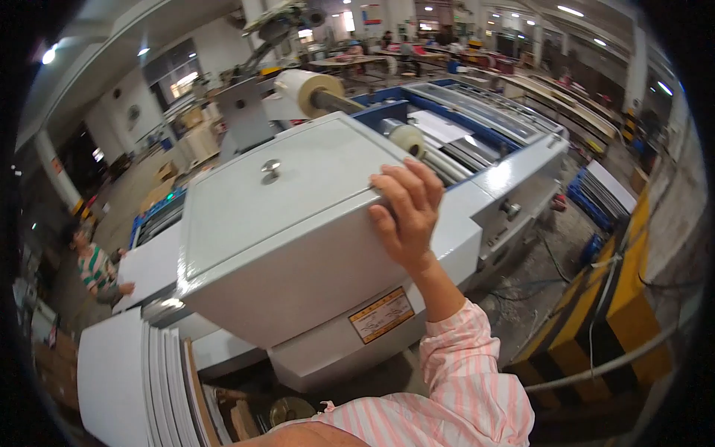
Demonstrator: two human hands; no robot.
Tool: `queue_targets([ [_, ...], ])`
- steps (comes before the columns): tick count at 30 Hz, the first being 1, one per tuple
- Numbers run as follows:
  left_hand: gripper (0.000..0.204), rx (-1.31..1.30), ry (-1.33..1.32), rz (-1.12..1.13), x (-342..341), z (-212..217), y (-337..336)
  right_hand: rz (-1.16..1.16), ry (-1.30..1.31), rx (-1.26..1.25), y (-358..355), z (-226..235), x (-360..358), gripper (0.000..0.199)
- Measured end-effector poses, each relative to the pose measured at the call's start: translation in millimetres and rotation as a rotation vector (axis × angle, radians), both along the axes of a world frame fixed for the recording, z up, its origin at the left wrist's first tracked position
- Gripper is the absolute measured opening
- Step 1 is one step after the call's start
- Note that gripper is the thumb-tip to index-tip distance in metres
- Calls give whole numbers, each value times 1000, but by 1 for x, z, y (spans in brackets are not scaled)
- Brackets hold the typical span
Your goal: Fanning through and inspecting a stack of large white paper sheets in an industrial setting.
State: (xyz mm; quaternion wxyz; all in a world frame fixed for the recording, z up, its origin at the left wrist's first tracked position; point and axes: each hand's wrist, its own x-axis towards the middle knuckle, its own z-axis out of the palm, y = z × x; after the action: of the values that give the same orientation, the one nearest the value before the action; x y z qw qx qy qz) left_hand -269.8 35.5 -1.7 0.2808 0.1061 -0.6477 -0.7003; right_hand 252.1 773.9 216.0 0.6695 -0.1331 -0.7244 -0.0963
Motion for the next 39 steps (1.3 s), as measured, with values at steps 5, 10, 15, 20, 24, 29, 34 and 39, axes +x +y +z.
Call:
queue_targets([
  [5, 31, -490, -46, 244, 126, -15, -145, -26, 19, -16, -1, 0, 7, 27],
  [10, 37, -455, -149, 311, 151, -3, -134, -32, 0, -36, -4, 0, 12, 26],
  [15, 42, -596, -322, 488, 156, -2, -54, -30, -55, -18, -19, 6, 12, 27],
  [20, 36, -803, -3, 436, 135, -41, -152, 10, -91, -11, 0, 0, 0, 30],
  [24, 29, -603, -3, 535, 142, -47, -154, 195, -111, 285, 34, -11, -10, 31],
  [29, 28, 25, -85, 102, 182, 9, -28, -326, -36, 274, -11, -1, 4, 33],
  [34, 25, 169, -183, -184, 211, 42, -49, 511, -73, 116, -215, -38, -71, 39],
  [39, 21, 74, -226, -273, 211, 44, -60, 1252, -413, -623, -419, -105, -194, 18],
])
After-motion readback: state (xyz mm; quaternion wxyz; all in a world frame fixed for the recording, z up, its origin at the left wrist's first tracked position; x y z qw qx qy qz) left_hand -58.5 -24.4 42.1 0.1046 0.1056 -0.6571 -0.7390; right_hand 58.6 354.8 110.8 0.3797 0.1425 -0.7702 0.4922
